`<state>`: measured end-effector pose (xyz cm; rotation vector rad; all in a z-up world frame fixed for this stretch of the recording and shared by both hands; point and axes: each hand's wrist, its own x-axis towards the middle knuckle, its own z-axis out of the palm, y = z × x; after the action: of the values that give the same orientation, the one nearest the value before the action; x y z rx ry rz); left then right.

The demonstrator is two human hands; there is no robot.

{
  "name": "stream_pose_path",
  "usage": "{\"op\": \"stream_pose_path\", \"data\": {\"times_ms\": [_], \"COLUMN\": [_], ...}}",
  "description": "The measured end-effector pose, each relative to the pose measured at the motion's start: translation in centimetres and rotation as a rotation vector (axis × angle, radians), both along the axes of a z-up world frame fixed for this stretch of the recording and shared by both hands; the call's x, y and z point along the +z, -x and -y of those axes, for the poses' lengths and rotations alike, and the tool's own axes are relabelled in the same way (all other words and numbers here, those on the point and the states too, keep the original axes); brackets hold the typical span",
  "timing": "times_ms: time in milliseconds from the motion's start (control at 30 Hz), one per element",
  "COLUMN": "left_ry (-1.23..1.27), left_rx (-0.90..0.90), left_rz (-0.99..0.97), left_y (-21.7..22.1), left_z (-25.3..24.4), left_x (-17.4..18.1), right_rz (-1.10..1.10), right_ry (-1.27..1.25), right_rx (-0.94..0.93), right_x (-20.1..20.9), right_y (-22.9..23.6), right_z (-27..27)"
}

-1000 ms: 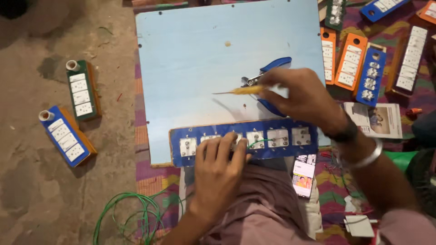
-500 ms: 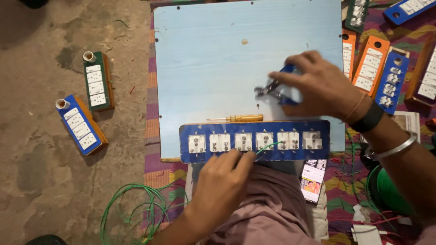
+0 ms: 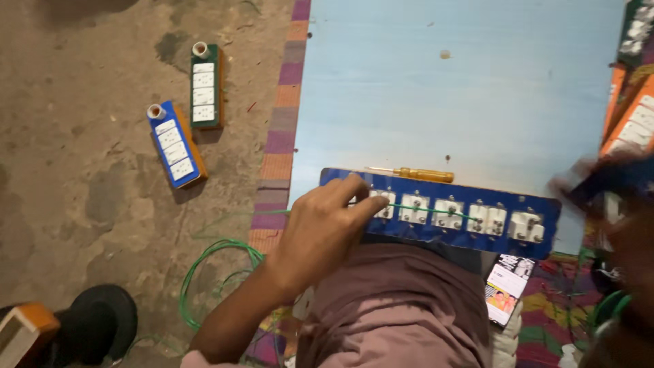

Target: The person is wiring a multi-switch electrical board. They use wire cutters to strip green wires and a screwdriver to secure the wires into the terminals of the switches mounted on a blue board.

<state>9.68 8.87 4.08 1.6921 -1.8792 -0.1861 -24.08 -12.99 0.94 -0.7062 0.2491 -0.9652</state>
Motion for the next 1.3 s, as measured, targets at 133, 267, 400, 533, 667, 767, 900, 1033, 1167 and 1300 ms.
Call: {"op": "stream_pose_path", "data": {"times_ms": [133,267,400,533,667,767,900,1033,1167,1300], "left_ry": [-0.020,-0.041,-0.033,-0.034,-0.050,-0.032,-0.003,0.011,0.094,-0.026], "left_rx": [-0.004,0.017,0.046,0.058,0.064,0.083,0.082,0.089,0.120,0.030], "left_rz": [-0.036,-0.054,-0.028,-0.064,-0.133,-0.142,-0.132,-0.151,-0.129,-1.051], "left_y": [-0.5,-1.1,-1.6,-1.5,-1.2,-1.0,-1.1,-1.0,-1.0,-0.1], "left_z": [-0.5,-1.2,-1.3,-1.4,-1.4,-1.3,-1.3,-1.7,-1.8,-4.2], "left_x": [-0.5,-0.5,-0.6,-0.7,-0.7,-0.7,-1.6,-2.8,-1.7,1.8], "right_rz": [0.028,0.020,-0.087,-0.296,-0.428,-0.433,-0.498,-0.622,-0.746,-0.504], "right_ry": [-0.146,-0.289,-0.365,-0.433,-0.448,-0.369,-0.363,-0.268,-0.118,0.101], "right_rx": [0.231,0.496,0.605,0.616,0.607,0.559,0.483,0.425,0.401,0.462], "right_x": [0.7,0.0,-1.1,-2.3,-3.1,-3.6,-4.6,-5.5,-4.7,-3.2], "right_y": [-3.9,-7.9,-10.7,-13.2,-14.9,-15.4,-15.3,-15.4,-15.2,-12.4], "right_z": [-9.0,-15.5,-17.5,-18.5,-19.0,-19.1,-19.0,-19.4,-19.9,-20.8]}}
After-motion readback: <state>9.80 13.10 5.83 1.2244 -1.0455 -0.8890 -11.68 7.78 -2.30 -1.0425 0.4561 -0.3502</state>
